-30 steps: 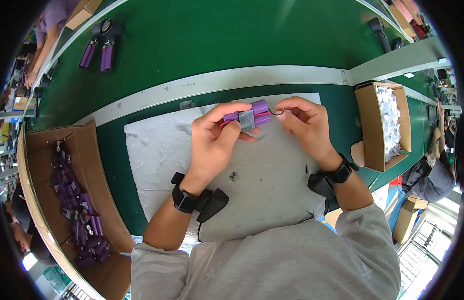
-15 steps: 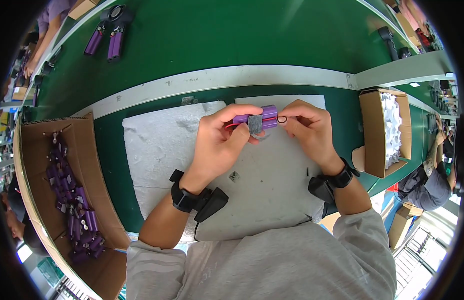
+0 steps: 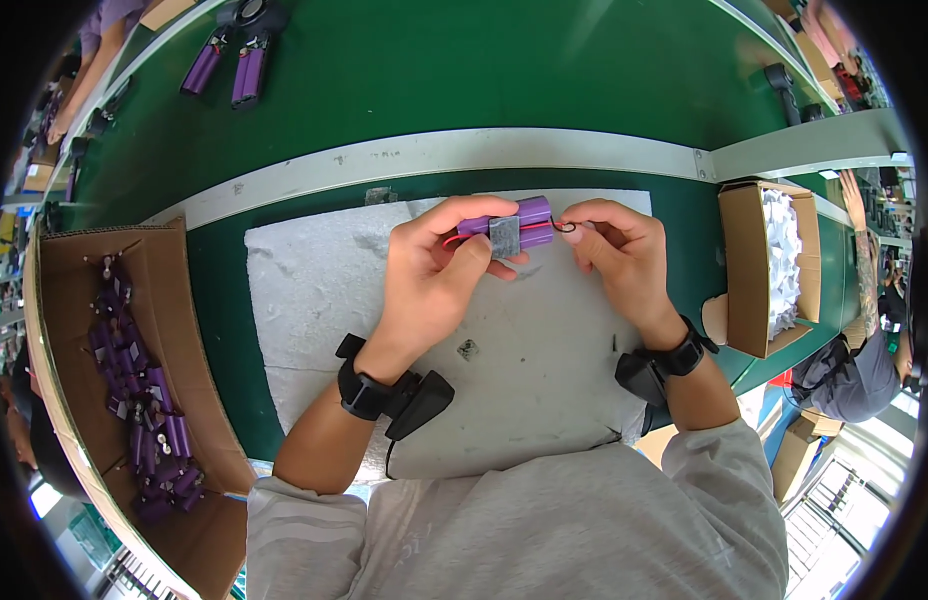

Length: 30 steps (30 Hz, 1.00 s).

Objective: The person picks up a battery pack, takes a small white sticker from a box, and wraps it around the wires of the battery pack.

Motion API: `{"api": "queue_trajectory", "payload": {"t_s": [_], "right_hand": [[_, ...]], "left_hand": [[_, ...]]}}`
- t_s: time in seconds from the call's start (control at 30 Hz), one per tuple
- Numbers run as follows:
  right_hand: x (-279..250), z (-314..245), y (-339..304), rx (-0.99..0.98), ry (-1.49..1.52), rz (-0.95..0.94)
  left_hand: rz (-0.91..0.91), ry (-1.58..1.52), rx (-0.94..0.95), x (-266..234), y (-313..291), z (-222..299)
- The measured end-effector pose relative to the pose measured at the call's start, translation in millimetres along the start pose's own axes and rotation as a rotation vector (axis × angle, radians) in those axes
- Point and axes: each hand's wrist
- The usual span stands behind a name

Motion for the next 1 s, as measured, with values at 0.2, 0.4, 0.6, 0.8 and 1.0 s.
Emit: {"api": "queue_trajectory", "payload": {"t_s": [0.2,0.4,0.6,0.8,1.0], "right_hand": [[0.7,1.6,0.1,-0.046,0.046,0.015],[-0.5,5.3,0.9,-0.124,0.034,-0.032],[0.0,2.6,0.5,-0.130,0.001,-0.052],[0.4,0.3,0.4,-0.045,0.039,-0.010],[-3.9,3.9,0.9,0.021,0.074,-0.006]], "left_hand": [[-0.010,0.013,0.002,1.2,-1.0,-0.1],[-0.035,0.039,0.005,0.9,-1.2,-2.8],[-0.043,0.043,0.010,1.8,-1.8,-3.2],[-0.023,0.008,-0.007,2.0,-1.1,-0.3],[-0.020,0.007,-0.004,2.5,-1.2,-0.7]]}}
Point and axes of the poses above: each hand's wrist, its own y-axis towards the middle knuckle, its own x-axis out of the palm, z = x × y, and after that the axes turned 12 degrees about z, right-handed
